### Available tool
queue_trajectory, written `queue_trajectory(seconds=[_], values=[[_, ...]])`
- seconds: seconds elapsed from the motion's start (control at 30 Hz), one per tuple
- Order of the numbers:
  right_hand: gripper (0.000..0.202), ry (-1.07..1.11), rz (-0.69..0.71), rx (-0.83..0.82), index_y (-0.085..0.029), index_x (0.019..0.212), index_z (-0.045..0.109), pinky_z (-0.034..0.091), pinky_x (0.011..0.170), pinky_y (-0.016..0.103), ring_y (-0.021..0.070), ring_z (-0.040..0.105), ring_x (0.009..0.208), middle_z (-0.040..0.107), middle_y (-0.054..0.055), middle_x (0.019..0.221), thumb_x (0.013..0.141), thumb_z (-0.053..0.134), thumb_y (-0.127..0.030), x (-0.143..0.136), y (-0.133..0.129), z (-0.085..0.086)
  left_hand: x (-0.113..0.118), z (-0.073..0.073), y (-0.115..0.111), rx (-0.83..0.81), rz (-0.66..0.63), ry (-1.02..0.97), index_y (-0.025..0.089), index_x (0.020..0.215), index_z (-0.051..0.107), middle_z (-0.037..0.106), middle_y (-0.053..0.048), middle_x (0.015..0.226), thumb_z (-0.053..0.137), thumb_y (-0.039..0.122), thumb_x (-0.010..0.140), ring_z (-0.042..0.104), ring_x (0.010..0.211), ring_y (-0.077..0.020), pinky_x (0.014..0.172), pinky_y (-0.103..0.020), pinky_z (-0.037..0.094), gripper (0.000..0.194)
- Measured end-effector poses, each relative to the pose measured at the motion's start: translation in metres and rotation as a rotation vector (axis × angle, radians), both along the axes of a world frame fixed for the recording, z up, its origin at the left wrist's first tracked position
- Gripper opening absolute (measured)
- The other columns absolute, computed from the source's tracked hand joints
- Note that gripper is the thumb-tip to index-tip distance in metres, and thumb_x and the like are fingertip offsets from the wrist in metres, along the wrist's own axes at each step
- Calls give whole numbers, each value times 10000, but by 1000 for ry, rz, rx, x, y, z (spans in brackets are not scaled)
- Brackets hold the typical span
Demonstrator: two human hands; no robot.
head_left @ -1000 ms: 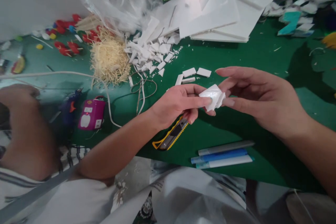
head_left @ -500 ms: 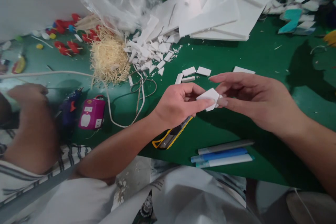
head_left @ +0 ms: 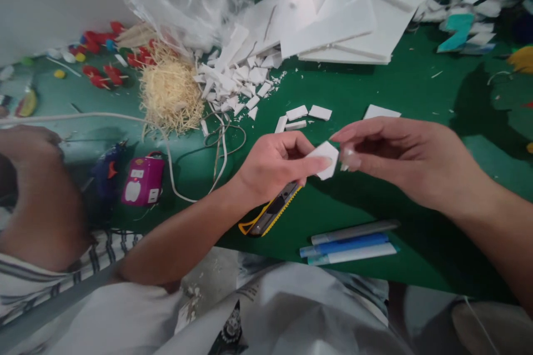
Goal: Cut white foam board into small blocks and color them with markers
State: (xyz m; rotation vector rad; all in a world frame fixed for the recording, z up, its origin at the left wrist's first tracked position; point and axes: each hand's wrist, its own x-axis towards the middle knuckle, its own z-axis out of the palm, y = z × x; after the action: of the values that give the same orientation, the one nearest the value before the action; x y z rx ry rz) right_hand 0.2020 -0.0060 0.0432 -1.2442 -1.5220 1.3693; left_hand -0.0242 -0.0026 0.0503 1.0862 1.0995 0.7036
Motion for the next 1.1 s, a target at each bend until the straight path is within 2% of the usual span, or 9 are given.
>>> queue_trajectory(seconds=[0.17, 0.23, 0.4, 0.47, 0.63, 0.77, 0.9, 1.0, 1.1], values=[[239, -193, -178, 282, -374, 1085, 856, 613, 694, 264, 143, 742, 770, 798, -37, 892, 855, 853, -310, 20, 0, 7, -12, 7, 8, 183, 181, 37, 180, 659, 647, 639, 58, 577, 790, 177, 715, 490, 427, -30, 420, -160, 344, 154], [136, -337, -88, 433, -334, 1017, 843, 607, 682, 264, 144, 749, 760, 811, -25, 914, 922, 765, -274, 23, 1, 5, -13, 6, 9, 211, 168, 111, 175, 697, 681, 640, 55, 592, 790, 199, 734, 474, 426, -31, 410, -167, 331, 118], [205, -545, 255, 623, -260, 936, 824, 594, 640, 282, 175, 764, 764, 819, 34, 934, 943, 623, -221, 20, 6, -10, -6, -2, 4, 186, 82, 211, 180, 851, 712, 656, 59, 647, 814, 283, 710, 503, 466, -49, 409, -173, 357, 202], [209, -583, 272, 615, -263, 951, 835, 563, 588, 277, 160, 741, 721, 820, 48, 994, 953, 625, -264, 18, 6, -12, -4, -5, 2, 187, 60, 209, 190, 858, 679, 656, 65, 649, 802, 282, 709, 512, 485, -51, 434, -170, 383, 214], [257, -508, 108, 501, -252, 1109, 821, 574, 568, 291, 127, 646, 582, 825, 54, 1023, 919, 725, -397, 6, -5, -4, 2, -2, -4, 144, -3, 217, 215, 791, 579, 590, 88, 602, 798, 288, 739, 491, 478, -49, 466, -175, 390, 237], [329, -335, 46, 271, -270, 1199, 792, 630, 654, 316, 163, 709, 664, 811, 23, 933, 896, 735, -388, -6, -13, -2, 8, -2, -6, 93, -19, 160, 224, 809, 575, 604, 74, 622, 801, 336, 771, 517, 488, -66, 457, -188, 394, 255], [274, -242, 15, 181, -282, 1146, 807, 640, 701, 326, 173, 732, 730, 800, 15, 899, 894, 713, -338, -10, -15, -4, 10, -7, -5, 121, -44, 184, 218, 788, 597, 567, 72, 621, 791, 383, 814, 480, 503, -68, 473, -208, 358, 256], [289, -232, 5, 148, -274, 1133, 821, 621, 664, 318, 169, 714, 701, 790, 14, 862, 872, 719, -339, -8, -13, -3, 5, -6, -3, 264, -62, 303, 212, 836, 643, 574, 72, 654, 774, 402, 850, 438, 511, -68, 491, -226, 324, 231], [303, -294, 3, 156, -254, 1118, 839, 568, 584, 293, 147, 655, 610, 755, 9, 775, 866, 699, -348, -4, -9, -4, -2, 4, -5, 541, -115, 699, 204, 833, 646, 613, 53, 692, 799, 412, 860, 475, 546, -78, 559, -244, 329, 259]])
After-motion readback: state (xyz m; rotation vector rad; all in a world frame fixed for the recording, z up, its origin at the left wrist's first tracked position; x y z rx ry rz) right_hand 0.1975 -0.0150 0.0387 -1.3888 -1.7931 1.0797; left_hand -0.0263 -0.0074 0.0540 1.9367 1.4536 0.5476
